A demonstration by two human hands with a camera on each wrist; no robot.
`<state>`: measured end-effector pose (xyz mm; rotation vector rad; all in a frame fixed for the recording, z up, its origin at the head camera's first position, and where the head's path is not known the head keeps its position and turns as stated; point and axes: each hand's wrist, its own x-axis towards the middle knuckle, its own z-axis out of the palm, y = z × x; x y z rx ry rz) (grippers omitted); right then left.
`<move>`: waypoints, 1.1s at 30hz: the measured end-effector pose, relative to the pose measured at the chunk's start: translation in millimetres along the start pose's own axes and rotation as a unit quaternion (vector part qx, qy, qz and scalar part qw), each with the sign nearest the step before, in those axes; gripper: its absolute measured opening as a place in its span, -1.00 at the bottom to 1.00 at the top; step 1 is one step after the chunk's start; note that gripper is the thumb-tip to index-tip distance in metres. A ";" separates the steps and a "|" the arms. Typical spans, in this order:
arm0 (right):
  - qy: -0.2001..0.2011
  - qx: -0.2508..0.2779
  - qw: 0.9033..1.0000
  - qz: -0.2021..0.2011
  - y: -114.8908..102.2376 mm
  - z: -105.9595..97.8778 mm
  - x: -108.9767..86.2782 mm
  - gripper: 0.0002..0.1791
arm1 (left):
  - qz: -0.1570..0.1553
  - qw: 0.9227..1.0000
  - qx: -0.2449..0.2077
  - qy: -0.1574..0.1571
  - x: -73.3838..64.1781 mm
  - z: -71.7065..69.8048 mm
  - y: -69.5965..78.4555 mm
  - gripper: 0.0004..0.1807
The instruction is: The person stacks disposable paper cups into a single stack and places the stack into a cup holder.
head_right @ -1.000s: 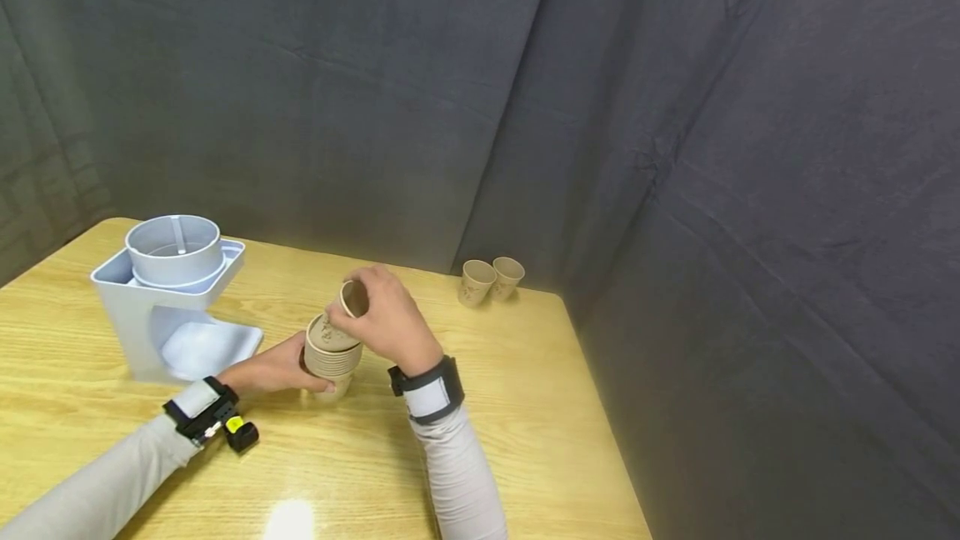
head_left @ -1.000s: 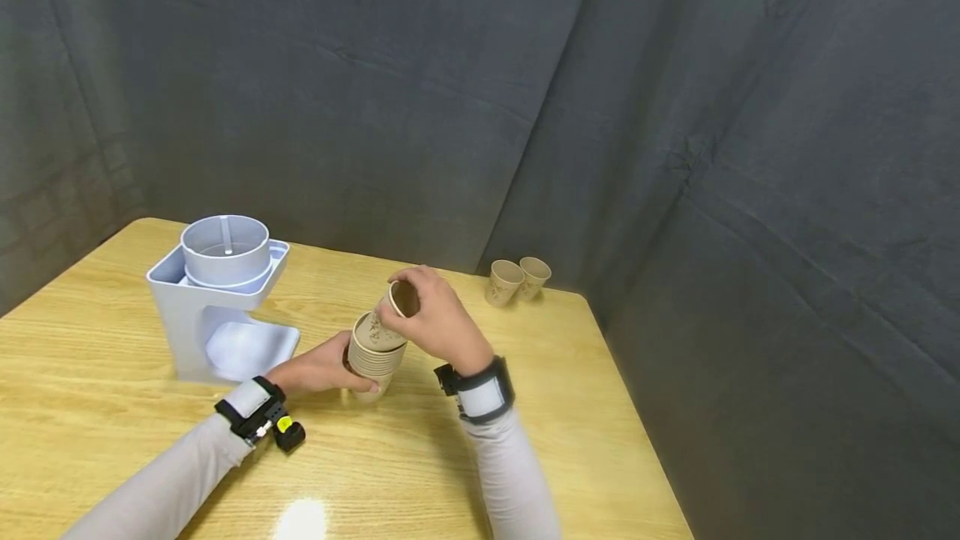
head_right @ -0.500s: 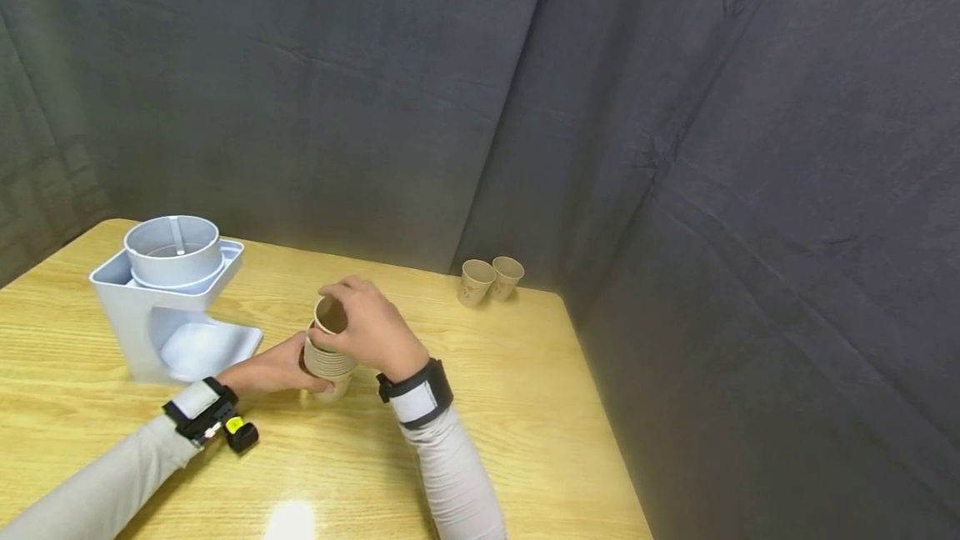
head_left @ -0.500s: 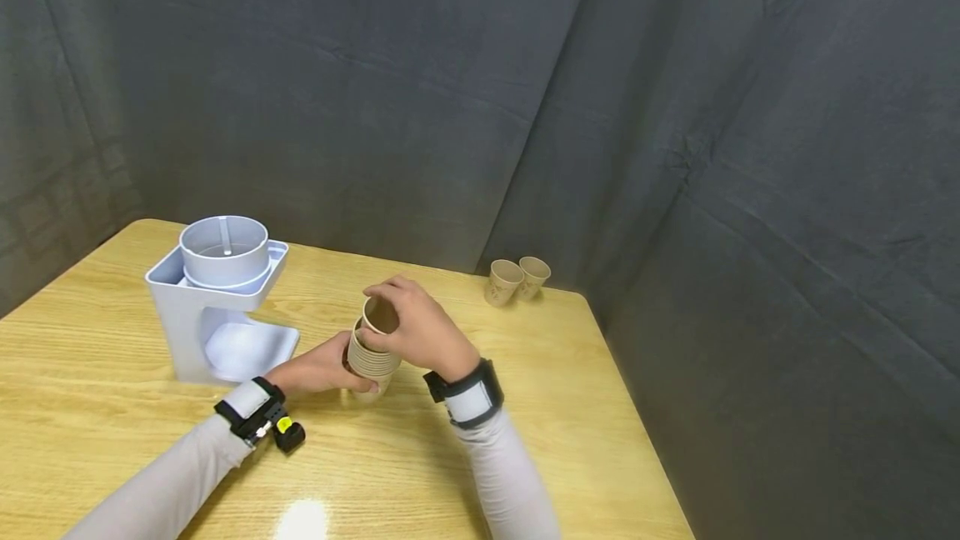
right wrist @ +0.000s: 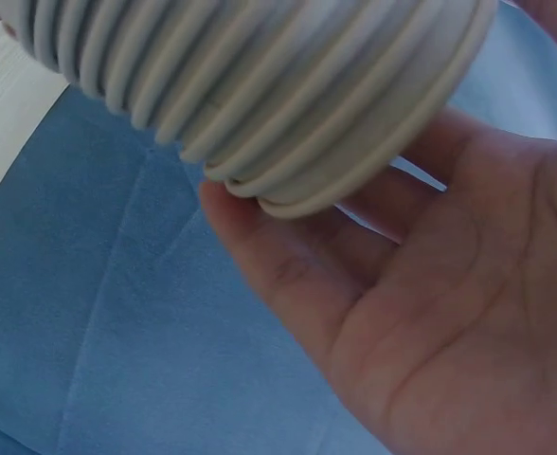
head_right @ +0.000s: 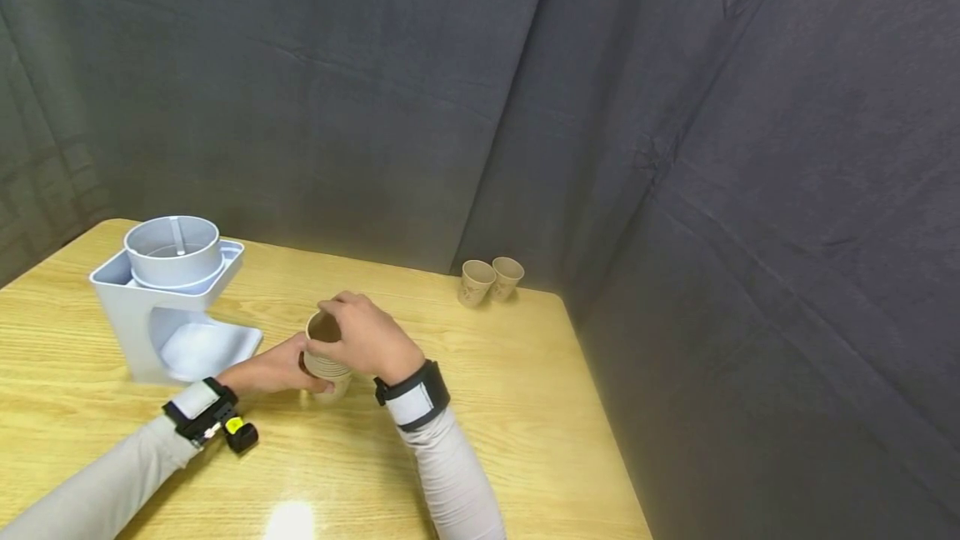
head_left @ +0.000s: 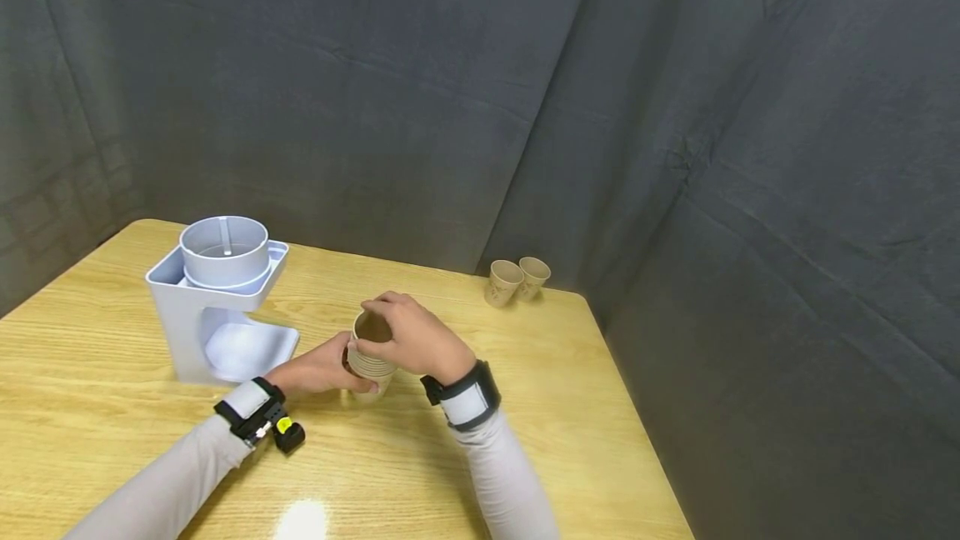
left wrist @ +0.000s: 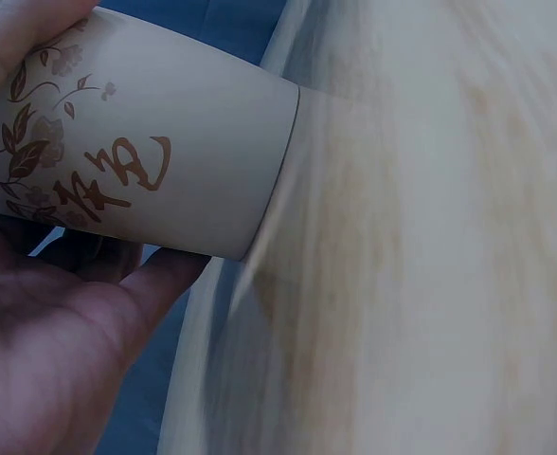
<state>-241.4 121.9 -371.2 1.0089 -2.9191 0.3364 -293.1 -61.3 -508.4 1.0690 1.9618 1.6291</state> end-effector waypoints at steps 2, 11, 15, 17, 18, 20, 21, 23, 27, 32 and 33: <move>-0.004 0.002 1.000 -0.003 0.4 1.2 1.8 -0.31 | 0.002 1.000 -0.003 -0.001 -0.5 -0.6 0.0 -0.33; 0.001 0.029 0.999 -0.022 7.3 5.2 4.2 -0.33 | 0.002 1.000 0.004 0.004 -1.1 -0.7 -0.5 -0.35; 0.013 0.069 0.997 -0.021 16.4 5.6 1.3 -0.38 | -0.002 1.000 0.003 0.004 0.9 0.9 -1.1 -0.34; 0.027 0.103 0.994 -0.022 24.0 5.6 0.3 -0.44 | -0.003 1.000 0.005 0.009 2.0 1.4 -1.6 -0.31; 0.035 0.122 0.992 -0.022 28.9 6.0 0.3 -0.47 | -0.004 1.000 0.006 0.013 2.4 1.5 -2.0 -0.30; 0.053 0.158 0.986 -0.016 41.4 7.6 0.5 -0.52 | -0.003 1.000 0.005 0.020 3.0 1.9 -2.7 -0.26; 0.063 0.171 0.983 -0.011 49.1 9.0 0.9 -0.53 | -0.002 1.000 0.004 0.021 3.2 2.3 -3.0 -0.25; 0.076 0.193 0.978 0.005 65.6 11.9 1.5 -0.55 | -0.001 1.000 0.001 0.024 3.3 3.1 -3.1 -0.24; 0.102 0.189 0.976 0.045 102.5 18.6 3.5 -0.55 | -0.008 1.000 -0.001 0.028 1.4 3.9 -1.4 -0.23; 0.138 0.172 0.970 0.105 150.3 20.5 6.4 -0.52 | -0.016 0.999 0.005 0.032 -1.9 3.0 0.2 -0.22; 0.138 0.173 0.968 0.119 159.3 19.7 6.8 -0.49 | -0.014 0.999 0.007 0.032 -2.3 2.7 -0.1 -0.22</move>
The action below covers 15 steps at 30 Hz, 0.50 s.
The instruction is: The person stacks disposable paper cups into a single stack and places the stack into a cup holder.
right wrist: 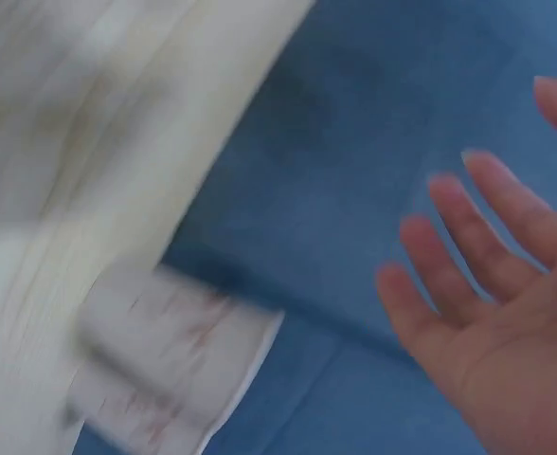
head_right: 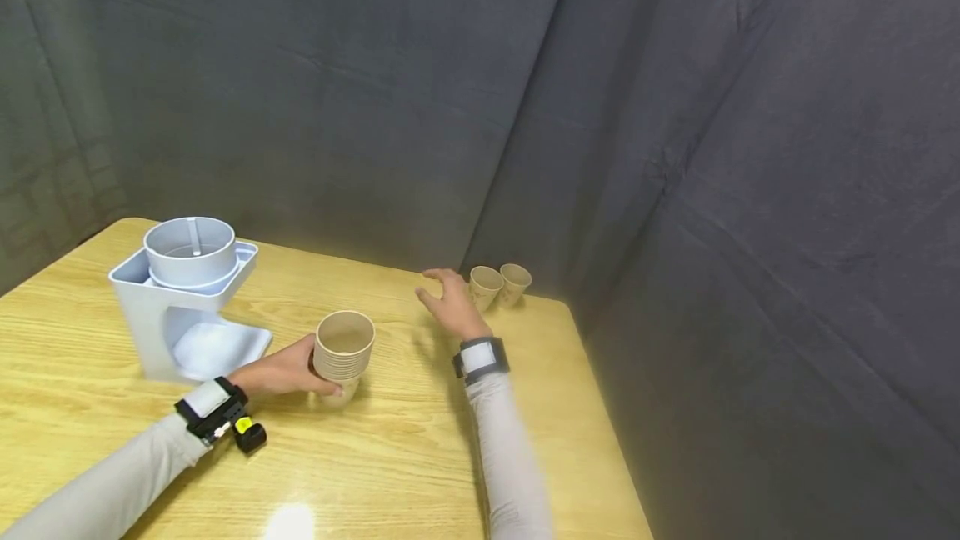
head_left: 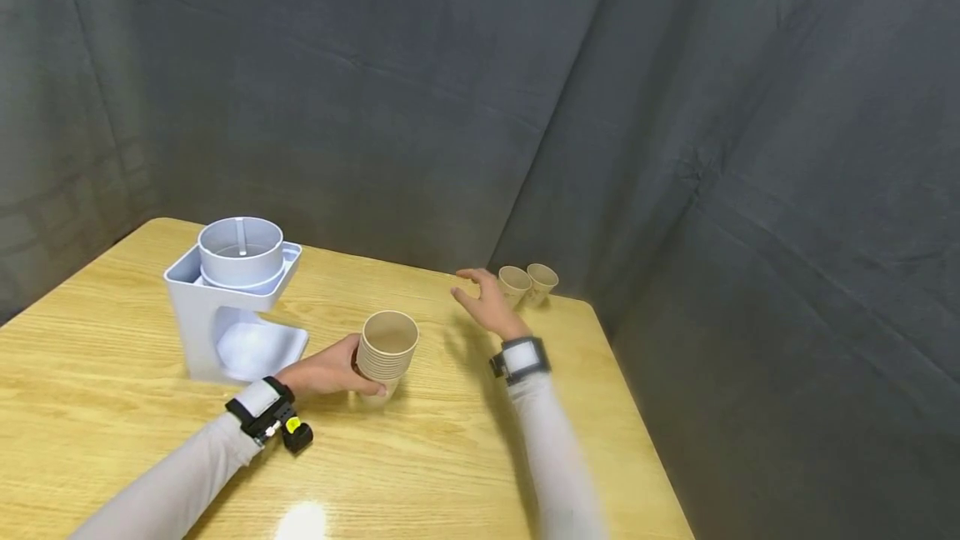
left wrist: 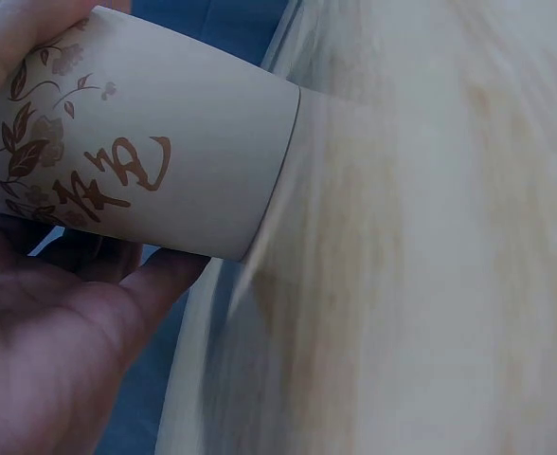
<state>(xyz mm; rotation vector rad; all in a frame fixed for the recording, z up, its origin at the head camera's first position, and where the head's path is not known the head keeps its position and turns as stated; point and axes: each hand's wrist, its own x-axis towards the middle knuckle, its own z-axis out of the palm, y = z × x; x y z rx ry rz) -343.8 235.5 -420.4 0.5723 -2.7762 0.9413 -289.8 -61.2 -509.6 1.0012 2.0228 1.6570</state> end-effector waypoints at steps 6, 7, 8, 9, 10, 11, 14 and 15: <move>0.010 -0.093 0.993 0.070 42.2 -17.6 17.6 -0.26 | 0.006 1.000 -0.001 0.002 0.7 -0.6 -2.0 -0.22; 0.012 -0.117 0.990 0.081 47.6 -19.3 19.1 -0.22 | 0.006 1.000 -0.003 0.001 0.5 -0.3 -2.0 -0.23; 0.015 -0.135 0.987 0.091 52.5 -20.6 20.3 -0.19 | 0.007 1.000 -0.005 0.000 0.2 0.0 -2.1 -0.23; 0.017 -0.151 0.983 0.100 56.9 -21.4 21.1 -0.16 | 0.007 1.000 -0.008 -0.001 0.0 0.2 -2.0 -0.24; 0.018 -0.164 0.980 0.109 60.9 -21.6 21.6 -0.14 | 0.009 1.000 -0.010 -0.004 -0.3 0.4 -2.0 -0.24; 0.017 -0.171 0.978 0.121 63.8 -21.9 21.7 -0.11 | 0.010 1.000 -0.012 -0.006 -0.6 0.5 -2.0 -0.24; 0.017 -0.170 0.974 0.148 70.4 -20.6 21.8 -0.07 | 0.010 1.000 -0.011 -0.007 -1.3 0.4 -1.5 -0.24; 0.016 -0.176 0.972 0.153 72.1 -19.6 22.3 -0.06 | 0.009 1.000 -0.010 -0.006 -1.4 0.4 -1.3 -0.24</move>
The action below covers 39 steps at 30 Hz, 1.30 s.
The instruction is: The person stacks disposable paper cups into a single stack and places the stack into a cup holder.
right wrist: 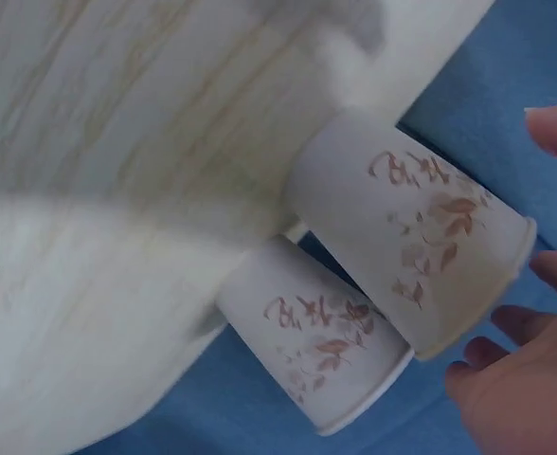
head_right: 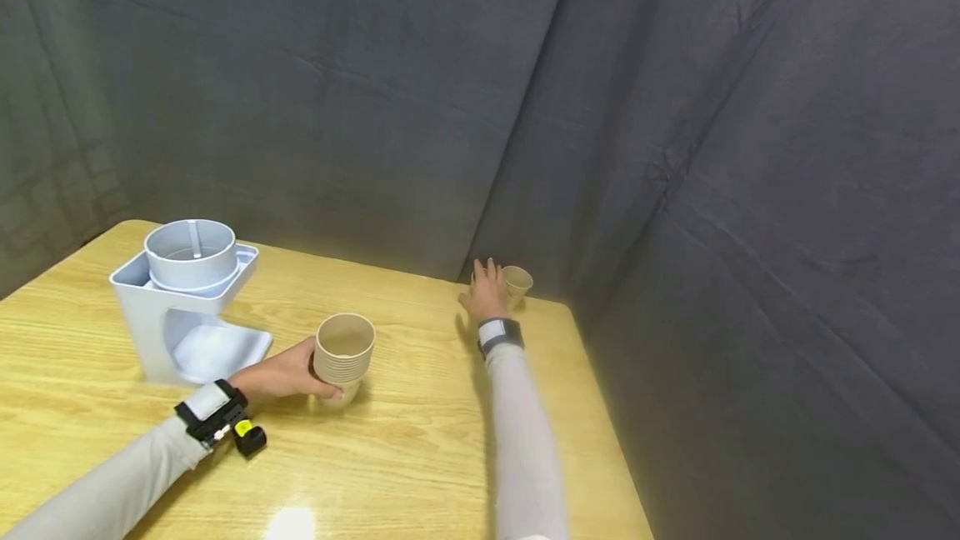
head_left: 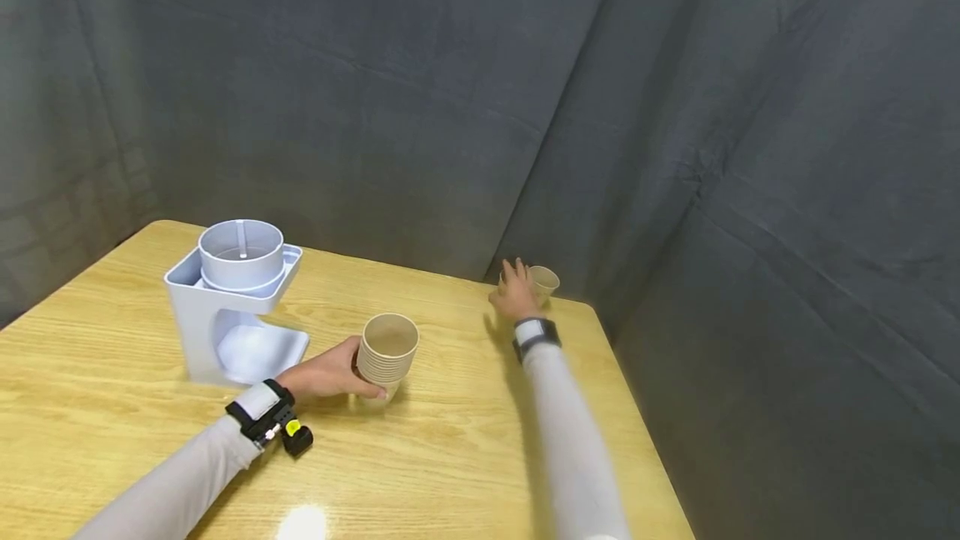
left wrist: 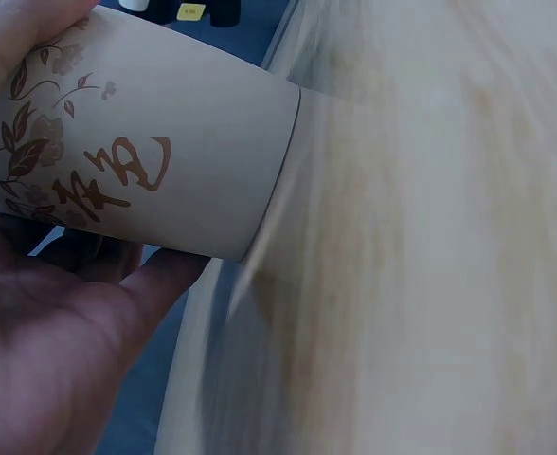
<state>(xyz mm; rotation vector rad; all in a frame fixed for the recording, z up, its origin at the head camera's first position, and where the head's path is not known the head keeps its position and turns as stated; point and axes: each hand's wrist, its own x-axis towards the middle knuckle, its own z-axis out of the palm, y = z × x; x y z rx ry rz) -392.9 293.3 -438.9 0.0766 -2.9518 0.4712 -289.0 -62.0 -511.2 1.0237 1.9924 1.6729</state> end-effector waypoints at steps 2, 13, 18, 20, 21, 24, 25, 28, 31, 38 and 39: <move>-0.004 -0.015 1.000 0.008 1.2 3.2 1.6 -0.07 | -0.001 1.000 0.004 0.003 0.1 -0.1 0.4 -0.24; 0.002 -0.011 0.999 0.034 5.3 17.1 2.6 -0.04 | -0.007 1.000 0.004 0.003 0.9 3.3 4.2 -0.20; 0.010 -0.026 0.999 0.038 6.8 12.9 2.0 -0.10 | -0.004 1.000 0.004 0.002 2.0 3.7 3.8 -0.20; 0.016 -0.030 0.999 0.038 7.8 10.8 1.5 -0.15 | -0.002 1.000 0.003 0.001 2.7 3.7 2.5 -0.21; 0.019 -0.027 0.999 0.037 8.2 9.9 1.0 -0.17 | -0.002 1.000 0.003 0.001 2.9 3.6 2.0 -0.22; 0.023 -0.027 0.999 0.032 9.1 7.9 0.2 -0.23 | -0.001 1.000 0.003 0.000 3.8 3.1 0.6 -0.22; 0.023 -0.029 0.999 0.031 9.3 7.5 0.1 -0.25 | -0.002 1.000 0.004 0.000 4.0 2.9 0.4 -0.22; 0.023 -0.041 0.998 0.029 9.0 6.0 0.3 -0.34 | 0.000 1.000 0.008 0.001 4.9 2.6 -0.1 -0.21; 0.014 -0.060 0.998 0.028 6.1 3.2 0.2 -0.43 | -0.003 1.000 0.012 0.003 5.1 2.7 0.0 -0.21; -0.018 -0.071 0.997 0.016 -9.3 -3.0 -7.7 -0.49 | -0.004 1.000 0.016 0.004 6.4 2.7 -1.0 -0.21; -0.018 -0.059 0.998 0.013 -11.1 -1.7 -9.2 -0.51 | -0.004 1.000 0.017 0.005 6.4 2.6 -1.4 -0.21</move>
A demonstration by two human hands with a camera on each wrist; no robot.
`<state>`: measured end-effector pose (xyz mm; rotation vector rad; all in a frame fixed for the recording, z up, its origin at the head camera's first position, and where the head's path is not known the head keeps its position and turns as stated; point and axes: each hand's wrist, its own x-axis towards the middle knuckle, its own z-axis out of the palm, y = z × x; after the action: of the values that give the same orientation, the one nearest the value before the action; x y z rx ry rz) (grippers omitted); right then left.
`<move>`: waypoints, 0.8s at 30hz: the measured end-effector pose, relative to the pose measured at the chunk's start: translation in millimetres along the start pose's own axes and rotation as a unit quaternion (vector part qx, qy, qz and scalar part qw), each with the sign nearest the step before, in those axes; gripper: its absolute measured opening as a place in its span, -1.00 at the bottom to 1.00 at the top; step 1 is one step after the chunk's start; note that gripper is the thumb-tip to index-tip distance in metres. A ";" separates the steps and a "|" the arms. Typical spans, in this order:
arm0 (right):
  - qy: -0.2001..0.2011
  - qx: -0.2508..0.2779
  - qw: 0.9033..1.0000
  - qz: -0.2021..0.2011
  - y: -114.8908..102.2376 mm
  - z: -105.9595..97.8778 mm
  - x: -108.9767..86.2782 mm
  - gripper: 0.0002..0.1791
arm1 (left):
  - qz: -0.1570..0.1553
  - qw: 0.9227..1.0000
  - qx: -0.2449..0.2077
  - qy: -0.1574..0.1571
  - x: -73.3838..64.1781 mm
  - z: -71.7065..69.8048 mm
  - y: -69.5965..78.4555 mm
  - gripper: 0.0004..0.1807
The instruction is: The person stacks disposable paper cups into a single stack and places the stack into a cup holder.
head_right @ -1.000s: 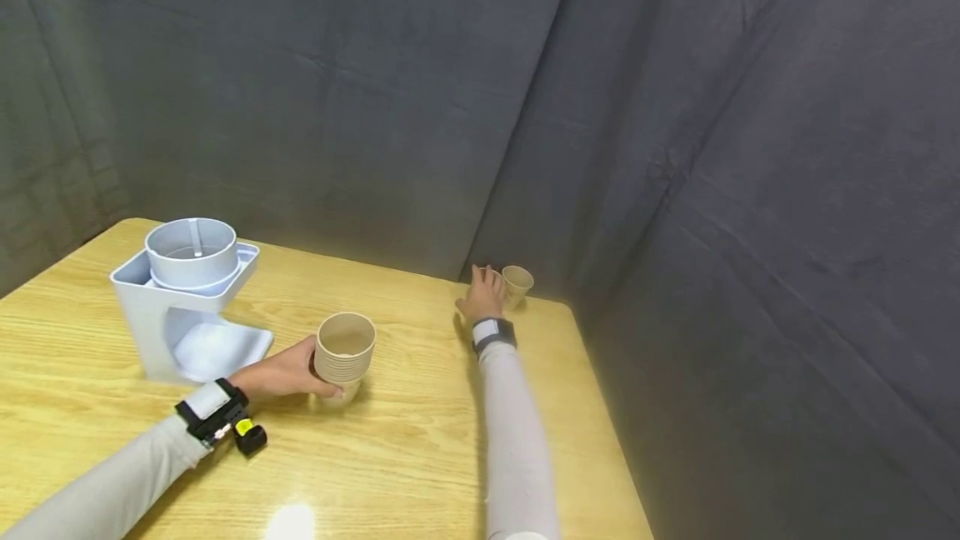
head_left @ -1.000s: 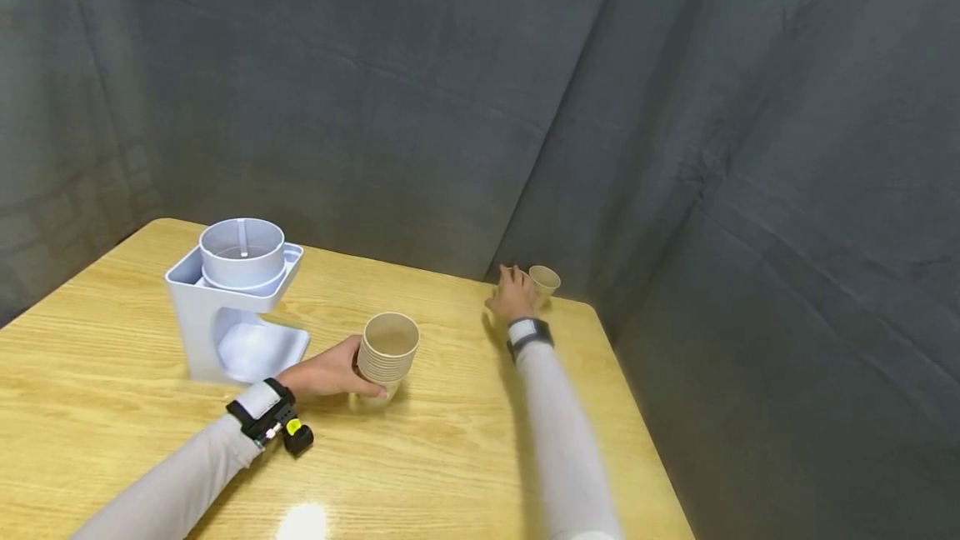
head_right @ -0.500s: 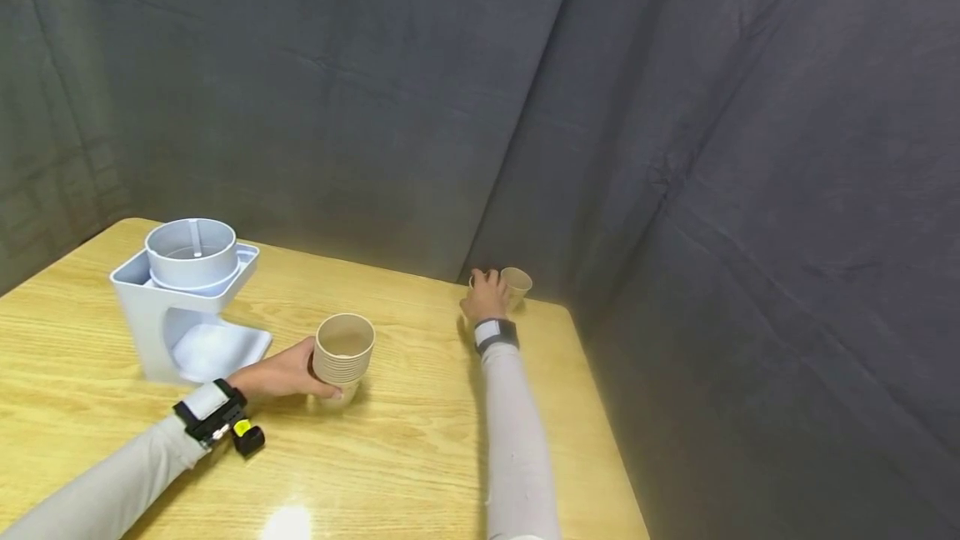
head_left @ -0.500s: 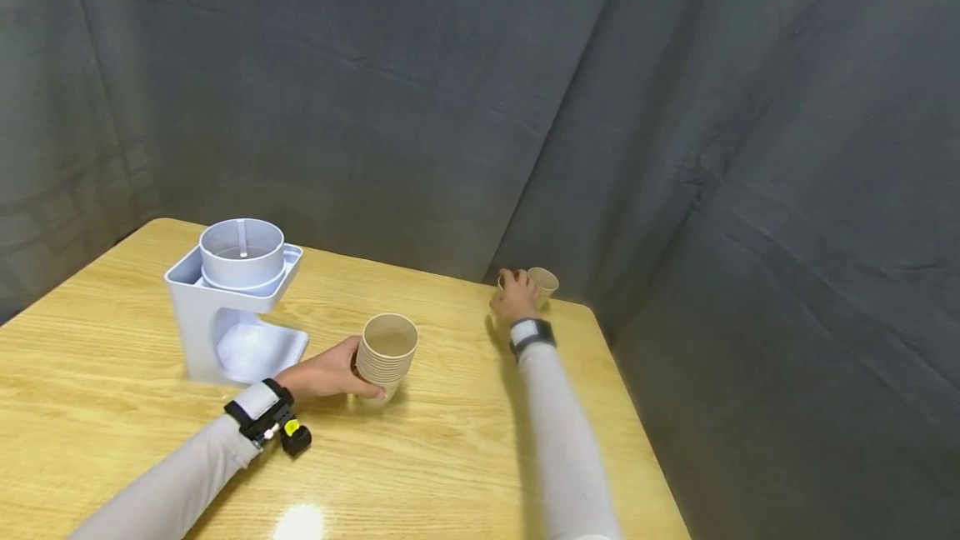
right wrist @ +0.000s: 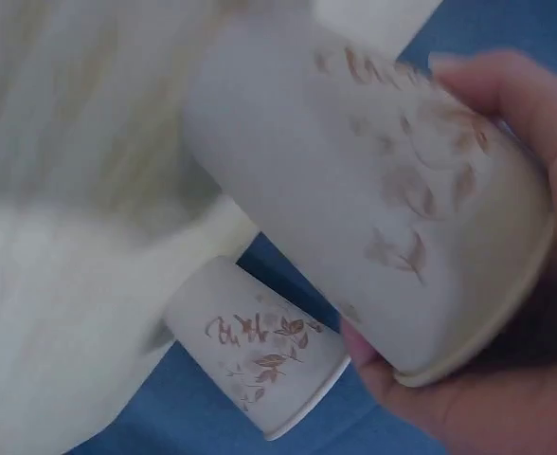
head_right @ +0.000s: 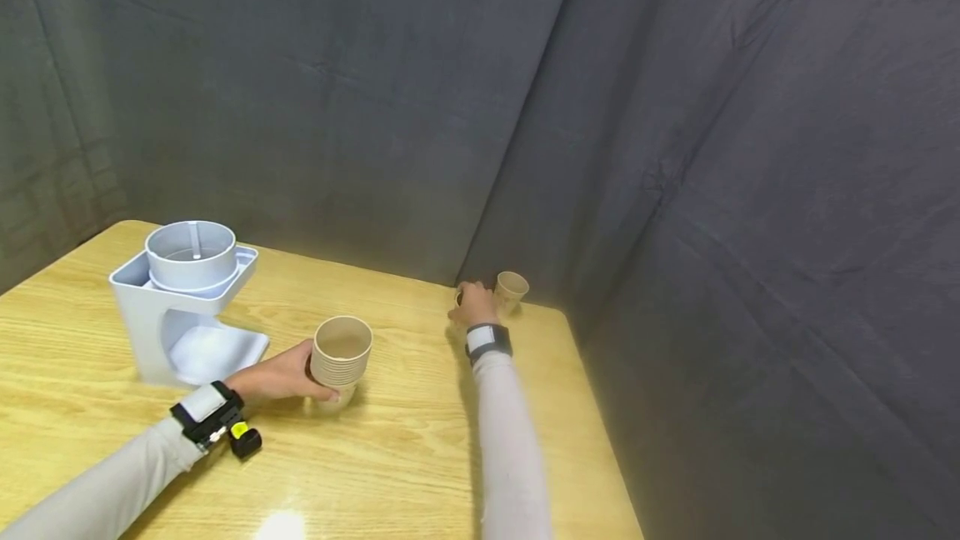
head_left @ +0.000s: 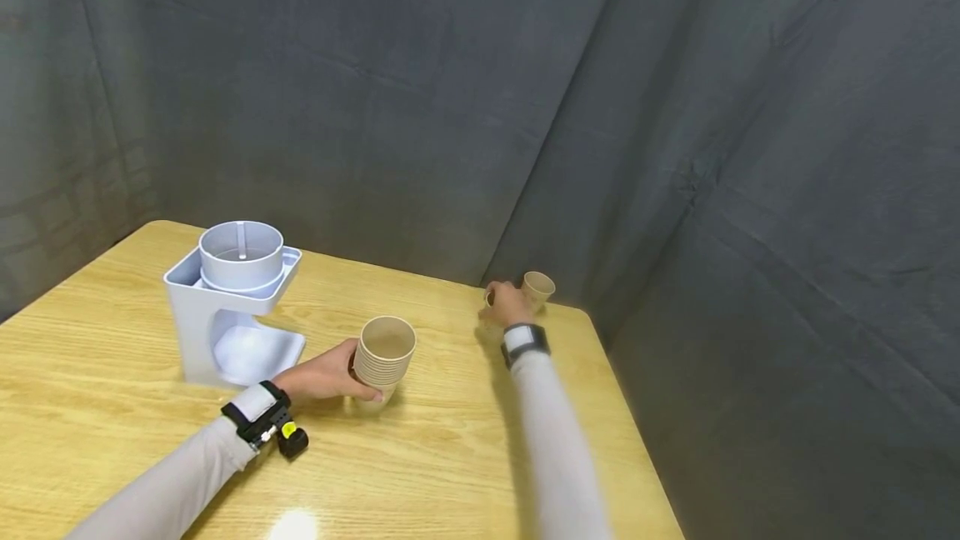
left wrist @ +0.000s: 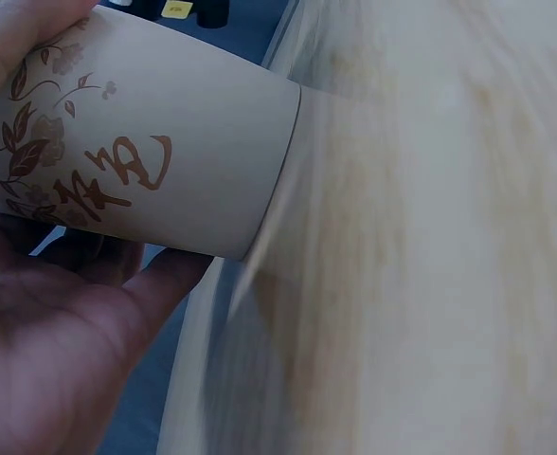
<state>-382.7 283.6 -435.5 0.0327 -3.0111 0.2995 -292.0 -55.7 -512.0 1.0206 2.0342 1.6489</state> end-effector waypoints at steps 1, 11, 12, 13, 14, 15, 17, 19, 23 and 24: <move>0.001 0.014 1.000 0.000 -2.1 1.6 -2.0 -0.54 | 0.001 1.000 0.001 0.001 0.0 0.0 -0.4 -0.22; 0.047 0.052 0.997 -0.016 -17.7 15.2 -10.3 -0.63 | 0.004 1.000 -0.006 0.001 -0.2 -2.3 0.8 -0.20; 0.049 0.054 0.997 -0.018 -19.6 15.5 -11.7 -0.63 | 0.003 1.000 -0.006 0.002 -0.3 -2.5 0.8 -0.20; 0.050 0.058 0.997 -0.018 -21.1 16.5 -13.1 -0.63 | 0.002 1.000 -0.005 0.003 -0.4 -2.6 0.8 -0.20; 0.050 0.063 0.997 -0.017 -22.8 17.2 -15.1 -0.63 | 0.001 1.000 -0.006 0.004 -0.6 -2.7 0.8 -0.20; 0.049 0.070 0.996 -0.015 -24.8 17.3 -17.7 -0.63 | 0.002 1.000 -0.006 0.004 -0.6 -2.8 0.5 -0.20; 0.043 0.091 0.995 -0.015 -28.6 16.5 -22.9 -0.64 | 0.000 1.000 -0.005 0.005 -0.6 -2.5 0.4 -0.20; 0.038 0.104 0.994 -0.015 -30.2 15.2 -27.4 -0.64 | -0.001 1.000 -0.002 0.004 0.2 -1.5 0.9 -0.20; 0.030 0.122 0.992 -0.017 -30.1 12.8 -35.6 -0.63 | -0.002 1.000 0.003 0.002 2.7 1.9 2.7 -0.22; 0.030 0.127 0.991 -0.018 -29.8 12.7 -37.2 -0.62 | -0.004 1.000 0.003 0.003 3.1 2.7 3.1 -0.22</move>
<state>-346.3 252.3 -446.3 0.0968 -2.8892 0.6647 -291.4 -51.4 -509.3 1.0102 2.0462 1.6434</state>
